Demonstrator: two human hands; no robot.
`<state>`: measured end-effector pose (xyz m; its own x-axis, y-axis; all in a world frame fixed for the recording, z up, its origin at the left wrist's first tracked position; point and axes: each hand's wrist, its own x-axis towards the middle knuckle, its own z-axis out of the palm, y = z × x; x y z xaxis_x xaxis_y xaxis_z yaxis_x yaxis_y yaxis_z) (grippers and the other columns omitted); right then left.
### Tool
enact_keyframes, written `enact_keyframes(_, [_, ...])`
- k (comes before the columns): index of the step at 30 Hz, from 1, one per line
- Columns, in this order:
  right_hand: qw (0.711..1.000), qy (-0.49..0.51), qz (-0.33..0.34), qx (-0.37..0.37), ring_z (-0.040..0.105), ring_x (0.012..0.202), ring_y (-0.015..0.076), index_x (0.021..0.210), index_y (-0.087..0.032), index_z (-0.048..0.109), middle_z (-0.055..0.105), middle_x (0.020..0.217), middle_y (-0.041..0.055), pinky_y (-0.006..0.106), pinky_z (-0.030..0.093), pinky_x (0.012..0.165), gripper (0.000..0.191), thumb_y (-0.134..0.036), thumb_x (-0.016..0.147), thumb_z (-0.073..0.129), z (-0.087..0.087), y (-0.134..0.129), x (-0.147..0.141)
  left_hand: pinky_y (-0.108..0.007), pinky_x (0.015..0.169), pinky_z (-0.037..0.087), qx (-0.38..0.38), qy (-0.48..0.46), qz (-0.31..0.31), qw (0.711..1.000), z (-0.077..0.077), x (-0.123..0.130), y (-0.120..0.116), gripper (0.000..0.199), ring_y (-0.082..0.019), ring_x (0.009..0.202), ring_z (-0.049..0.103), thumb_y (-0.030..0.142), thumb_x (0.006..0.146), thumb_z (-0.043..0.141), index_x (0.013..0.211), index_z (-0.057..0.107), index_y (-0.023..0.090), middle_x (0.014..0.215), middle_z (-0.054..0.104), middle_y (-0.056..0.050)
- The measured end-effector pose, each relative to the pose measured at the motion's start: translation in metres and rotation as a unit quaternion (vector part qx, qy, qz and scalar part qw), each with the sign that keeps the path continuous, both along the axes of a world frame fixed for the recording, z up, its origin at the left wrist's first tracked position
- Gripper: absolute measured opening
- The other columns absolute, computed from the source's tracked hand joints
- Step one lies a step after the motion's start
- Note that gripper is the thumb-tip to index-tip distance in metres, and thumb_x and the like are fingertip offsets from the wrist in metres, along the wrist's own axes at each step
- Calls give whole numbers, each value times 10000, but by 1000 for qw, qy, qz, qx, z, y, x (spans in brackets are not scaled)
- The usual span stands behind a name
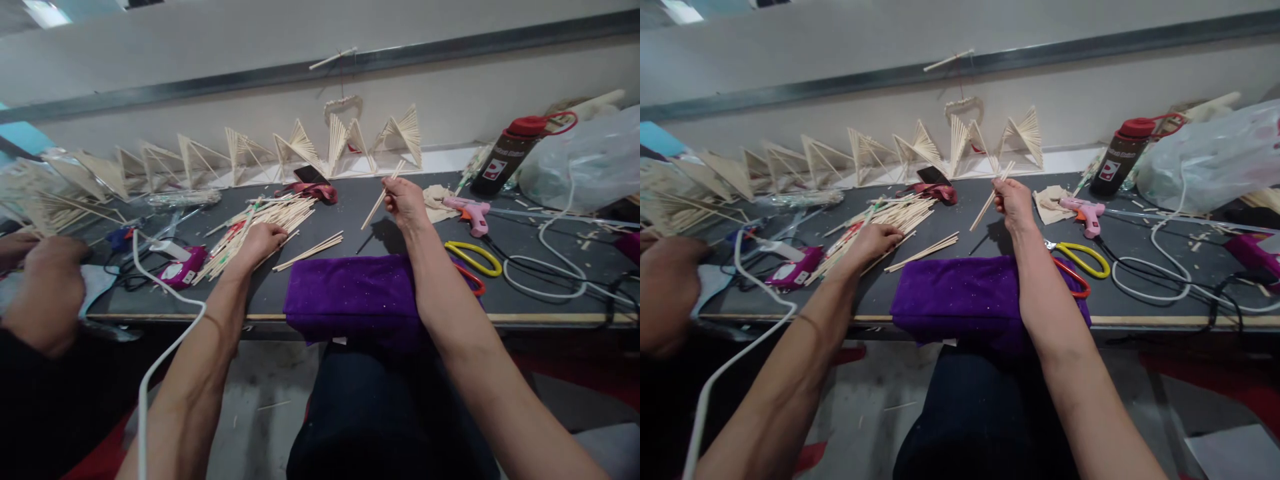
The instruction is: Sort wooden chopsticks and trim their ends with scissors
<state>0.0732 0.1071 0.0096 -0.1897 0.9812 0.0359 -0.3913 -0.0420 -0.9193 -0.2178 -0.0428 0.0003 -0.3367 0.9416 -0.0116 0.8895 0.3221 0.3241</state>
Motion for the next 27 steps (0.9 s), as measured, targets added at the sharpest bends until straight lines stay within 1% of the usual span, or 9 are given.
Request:
enact_keyframes(2, [1000,2,0,2,416,390,15,678,-155,541,482,536,-68,124,260,317,119,-241,707,617,-1,0,0,-211,538,406,-9,-56,18,998,4,-1,-3,288,-133,570,585,310,722,491,886,675,163,680,665,-22])
enact_keyframes(4, [1000,1,-1,2,414,389,15,678,-156,539,482,537,-68,124,260,314,133,-252,697,630,-1,1,0,-204,524,404,-7,-63,28,998,9,-2,-8,292,-127,557,584,308,719,490,897,674,167,664,663,-14])
enact_keyframes(8, [1000,-6,0,3,407,387,11,685,-158,541,479,533,-74,117,264,315,150,-265,680,645,-3,1,0,-217,593,406,-26,44,21,998,16,-1,-16,261,-150,641,602,344,689,548,843,698,196,684,677,-19])
enact_keyframes(12, [1000,-9,1,7,411,387,11,687,-156,544,478,535,-73,118,263,316,147,-261,679,646,-3,1,-1,-251,637,404,-90,143,9,986,13,3,-18,226,-209,780,607,352,652,592,793,713,225,837,696,-56])
enact_keyframes(15, [1000,-20,-2,8,408,386,13,691,-161,543,474,530,-74,120,263,317,166,-284,682,654,-3,1,-1,-263,652,411,-94,174,17,980,10,9,-13,224,-224,803,607,342,670,569,801,714,232,850,694,-70])
enact_keyframes(18, [1000,-29,0,9,407,386,14,693,-165,541,472,528,-75,123,266,320,192,-310,683,665,-3,1,-2,-250,654,413,-77,121,-22,989,10,16,-4,216,-195,763,604,337,677,565,785,712,223,792,694,-50])
enact_keyframes(21, [1000,-27,2,11,411,392,15,693,-167,541,473,530,-74,121,269,321,181,-301,690,663,-3,1,-1,-235,607,422,-86,-8,-56,995,11,22,8,224,-158,651,594,315,665,576,795,707,189,689,674,-26])
enact_keyframes(24, [1000,-21,1,10,415,394,17,678,-164,536,475,528,-69,122,263,316,165,-276,697,656,-3,1,-1,-225,563,433,-93,-102,-63,988,12,28,20,210,-131,571,570,263,641,598,782,698,143,642,650,-23])
enact_keyframes(27, [1000,-17,4,8,413,388,19,653,-159,522,479,523,-65,128,260,311,173,-262,696,655,-3,1,-2,-218,518,423,-104,-138,-57,983,13,35,26,202,-117,541,545,246,640,616,788,691,131,604,622,-23])
